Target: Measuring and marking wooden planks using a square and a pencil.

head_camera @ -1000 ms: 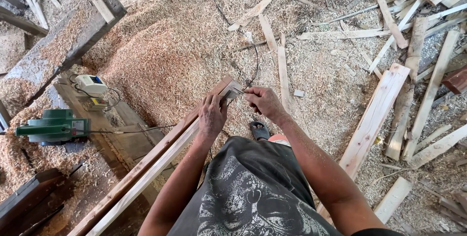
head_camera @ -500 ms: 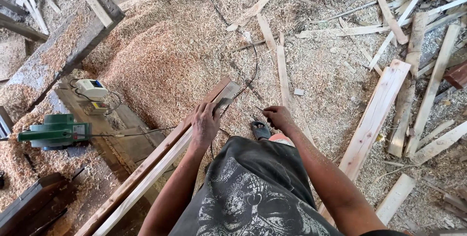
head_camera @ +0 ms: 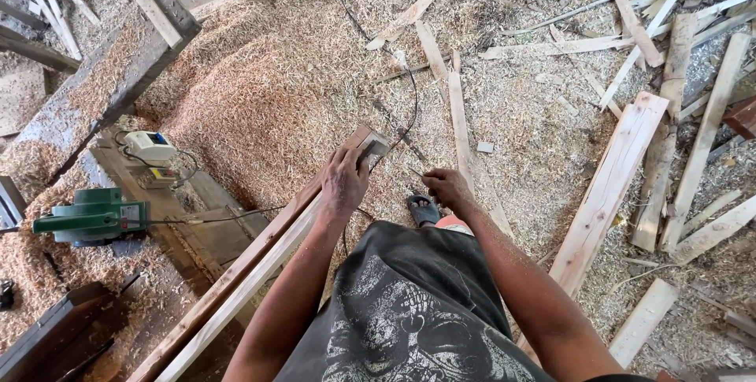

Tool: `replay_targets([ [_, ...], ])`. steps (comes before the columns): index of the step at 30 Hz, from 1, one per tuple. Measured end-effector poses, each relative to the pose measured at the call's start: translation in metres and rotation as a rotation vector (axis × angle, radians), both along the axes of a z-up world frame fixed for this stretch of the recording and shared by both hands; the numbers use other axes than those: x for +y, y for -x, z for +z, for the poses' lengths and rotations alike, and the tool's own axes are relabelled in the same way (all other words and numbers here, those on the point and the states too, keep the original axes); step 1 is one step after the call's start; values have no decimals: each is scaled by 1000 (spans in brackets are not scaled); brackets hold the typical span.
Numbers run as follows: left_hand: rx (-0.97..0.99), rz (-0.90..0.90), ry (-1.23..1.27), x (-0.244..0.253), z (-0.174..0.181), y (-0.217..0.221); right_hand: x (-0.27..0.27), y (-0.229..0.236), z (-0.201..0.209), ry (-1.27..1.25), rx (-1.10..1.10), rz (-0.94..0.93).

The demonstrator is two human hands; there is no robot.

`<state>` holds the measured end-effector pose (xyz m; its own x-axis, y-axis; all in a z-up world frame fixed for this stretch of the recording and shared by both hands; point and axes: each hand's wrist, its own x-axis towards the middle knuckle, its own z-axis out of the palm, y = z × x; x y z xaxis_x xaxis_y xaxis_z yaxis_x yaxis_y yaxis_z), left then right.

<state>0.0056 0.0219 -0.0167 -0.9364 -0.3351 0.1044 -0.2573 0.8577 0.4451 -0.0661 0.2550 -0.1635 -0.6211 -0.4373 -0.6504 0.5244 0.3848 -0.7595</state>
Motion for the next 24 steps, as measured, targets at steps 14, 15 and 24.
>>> replay_targets([
  [14,-63,-2,26,-3,-13,2,0,11,31,-5,-56,38],
  [15,-54,-6,25,-2,-13,2,1,11,31,-2,-58,32],
  [24,2,-13,17,0,-9,1,-5,17,33,-24,-58,80],
])
